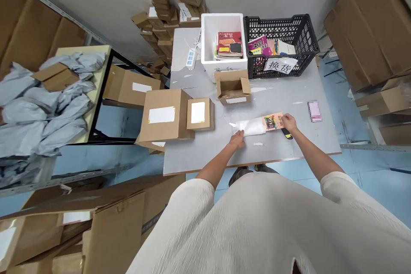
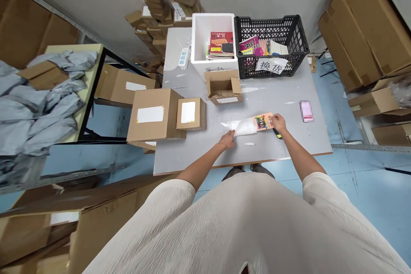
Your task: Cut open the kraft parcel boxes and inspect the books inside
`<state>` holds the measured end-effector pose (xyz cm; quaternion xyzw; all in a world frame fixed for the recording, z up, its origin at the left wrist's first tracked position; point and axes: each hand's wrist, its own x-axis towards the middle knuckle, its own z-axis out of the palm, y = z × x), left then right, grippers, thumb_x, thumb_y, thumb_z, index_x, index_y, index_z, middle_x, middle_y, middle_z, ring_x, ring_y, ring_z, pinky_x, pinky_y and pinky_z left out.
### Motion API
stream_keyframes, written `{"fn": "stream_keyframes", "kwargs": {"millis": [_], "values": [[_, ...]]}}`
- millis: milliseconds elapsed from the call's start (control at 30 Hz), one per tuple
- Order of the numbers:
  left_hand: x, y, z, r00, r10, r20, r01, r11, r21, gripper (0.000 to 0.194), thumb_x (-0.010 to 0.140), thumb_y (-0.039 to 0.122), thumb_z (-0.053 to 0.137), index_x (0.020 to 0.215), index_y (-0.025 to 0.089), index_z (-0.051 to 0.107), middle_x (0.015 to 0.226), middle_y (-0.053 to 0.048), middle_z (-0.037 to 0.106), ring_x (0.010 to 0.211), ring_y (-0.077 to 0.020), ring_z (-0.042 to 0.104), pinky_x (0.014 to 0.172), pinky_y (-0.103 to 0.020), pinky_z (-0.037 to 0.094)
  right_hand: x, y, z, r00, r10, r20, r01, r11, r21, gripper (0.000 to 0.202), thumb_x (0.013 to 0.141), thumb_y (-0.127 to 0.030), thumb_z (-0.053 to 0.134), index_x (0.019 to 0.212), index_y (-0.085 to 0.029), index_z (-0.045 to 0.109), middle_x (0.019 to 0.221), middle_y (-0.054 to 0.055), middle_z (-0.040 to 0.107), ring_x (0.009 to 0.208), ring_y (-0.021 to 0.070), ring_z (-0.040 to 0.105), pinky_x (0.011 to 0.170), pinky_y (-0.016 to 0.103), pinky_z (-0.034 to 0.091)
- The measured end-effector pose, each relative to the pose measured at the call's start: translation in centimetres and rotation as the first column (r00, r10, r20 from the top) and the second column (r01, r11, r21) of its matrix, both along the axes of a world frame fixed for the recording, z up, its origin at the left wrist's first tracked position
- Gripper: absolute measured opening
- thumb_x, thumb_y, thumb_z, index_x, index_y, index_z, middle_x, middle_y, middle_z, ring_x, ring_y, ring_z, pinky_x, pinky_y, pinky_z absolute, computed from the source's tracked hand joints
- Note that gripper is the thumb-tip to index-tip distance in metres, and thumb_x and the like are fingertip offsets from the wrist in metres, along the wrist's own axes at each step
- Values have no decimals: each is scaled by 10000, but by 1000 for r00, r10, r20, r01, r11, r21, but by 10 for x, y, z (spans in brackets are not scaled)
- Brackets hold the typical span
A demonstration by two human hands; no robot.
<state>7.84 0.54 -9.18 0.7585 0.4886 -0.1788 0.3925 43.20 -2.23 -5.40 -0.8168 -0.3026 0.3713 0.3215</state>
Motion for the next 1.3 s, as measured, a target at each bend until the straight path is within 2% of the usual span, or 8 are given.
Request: {"fn": "stream_keyframes", "kwargs": {"millis": [233,367,500,667,867,1067,1200,1300], "values": [[0,13,19,1000,26,-1,-25,997,79,532,970,194,555,1501,189,576,1666,-173,499,1498,-334,542,1232,-439,451,15,7,36,994,14,105,-43,960,277,336,952,-542,609,1032,-222,669,948,52,759,853,213,682,787,320,539],[11,22,35,985,91,150,-126,963,240,512,1011,192,511,1514,200,612,1632,-150,533,1516,-324,512,1282,-453,416,-4,20,50,982,172,75,-186,937,296,345,952,-541,625,1030,-216,713,955,55,765,861,220,680,794,321,540],[20,30,46,943,104,317,-198,939,282,534,1035,191,475,1555,225,595,1585,-116,591,1507,-290,519,1311,-443,392,-32,30,52,940,341,8,-331,907,259,285,943,-484,648,1018,-227,747,936,40,770,850,214,667,794,310,540],[23,29,36,975,96,202,-135,972,193,558,1027,212,526,1584,234,559,1635,-134,564,1512,-328,521,1282,-477,410,-49,25,41,933,357,-42,-346,924,160,233,900,-440,690,955,-223,758,826,25,744,791,209,635,729,293,525],[50,21,11,994,67,92,-80,986,147,602,1056,366,596,1636,277,458,1685,-173,467,1532,-383,466,1258,-527,383,-42,-10,19,956,286,-64,-282,957,61,247,890,-457,687,962,-228,743,872,25,762,798,201,657,722,284,547],[63,12,-5,992,85,88,-100,978,182,465,1009,239,660,1471,233,609,1566,-213,519,1513,-412,449,1245,-538,379,-30,-37,3,965,260,-49,-260,965,-11,340,885,-563,670,953,-234,726,879,35,750,815,206,683,717,290,576],[46,10,-3,992,103,78,-116,975,188,342,1034,139,541,1338,218,676,1405,-179,642,1302,-328,623,1099,-430,484,-24,-43,-8,966,250,-70,-250,968,6,370,858,-596,684,949,-239,723,862,53,759,774,223,680,680,321,583],[28,12,11,968,181,174,-219,947,236,352,1065,167,485,1363,237,658,1361,-135,690,1151,-297,688,982,-395,517,-24,-42,-17,956,285,-65,-286,958,2,413,841,-633,668,951,-238,721,852,62,761,763,229,678,660,329,575]]}}
